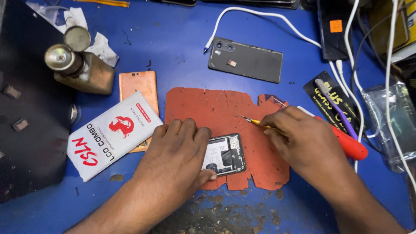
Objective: The person uses a red-handled tool and a yellow screwdriver to work on the internal components of a disassembled smartphone. They then connect a white charging cable to the phone and press the power button to test the screen, which lights up with a boot logo.
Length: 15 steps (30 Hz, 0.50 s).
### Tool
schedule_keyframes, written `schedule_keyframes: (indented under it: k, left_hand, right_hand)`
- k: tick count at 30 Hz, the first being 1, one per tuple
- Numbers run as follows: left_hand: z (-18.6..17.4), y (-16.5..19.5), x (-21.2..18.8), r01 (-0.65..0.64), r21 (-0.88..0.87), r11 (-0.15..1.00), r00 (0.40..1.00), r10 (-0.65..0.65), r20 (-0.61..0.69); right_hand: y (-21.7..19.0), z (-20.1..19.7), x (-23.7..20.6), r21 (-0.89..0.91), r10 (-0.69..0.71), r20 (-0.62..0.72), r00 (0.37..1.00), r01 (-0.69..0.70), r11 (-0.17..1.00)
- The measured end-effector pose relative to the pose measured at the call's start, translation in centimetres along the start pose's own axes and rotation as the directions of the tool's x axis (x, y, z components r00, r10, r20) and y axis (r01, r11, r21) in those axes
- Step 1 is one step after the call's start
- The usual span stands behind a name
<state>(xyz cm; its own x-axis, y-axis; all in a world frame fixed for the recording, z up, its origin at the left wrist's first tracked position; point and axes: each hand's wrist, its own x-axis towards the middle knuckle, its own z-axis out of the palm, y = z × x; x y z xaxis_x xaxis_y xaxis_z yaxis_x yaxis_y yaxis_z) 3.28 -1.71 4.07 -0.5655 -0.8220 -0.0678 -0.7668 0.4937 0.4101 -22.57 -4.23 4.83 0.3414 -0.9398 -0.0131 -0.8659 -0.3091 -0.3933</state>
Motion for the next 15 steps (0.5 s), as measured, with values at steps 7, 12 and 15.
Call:
schedule_keyframes:
  k: [7,12,15]
  left_hand:
    - [0.03,-0.21,0.67,0.096,-0.099,0.990,0.990,-0.084,0.114]
    - [-0.18,0.21,0.66,0.113,-0.166,0.980,0.986,-0.090,0.140]
    - [-0.37,0.43,0.41,0.099,-0.250,0.963,0.993,-0.080,0.086]
  right_hand:
    - [0.11,0.21,-0.03,-0.056,-0.004,0.023,1.000,0.006,0.998]
    - [0.01,-0.06,0.12,-0.063,-0.005,0.027,1.000,0.007,0.998]
    - [-0.12,-0.08,0.19,-0.038,-0.023,-0.019,1.000,0.023,0.999]
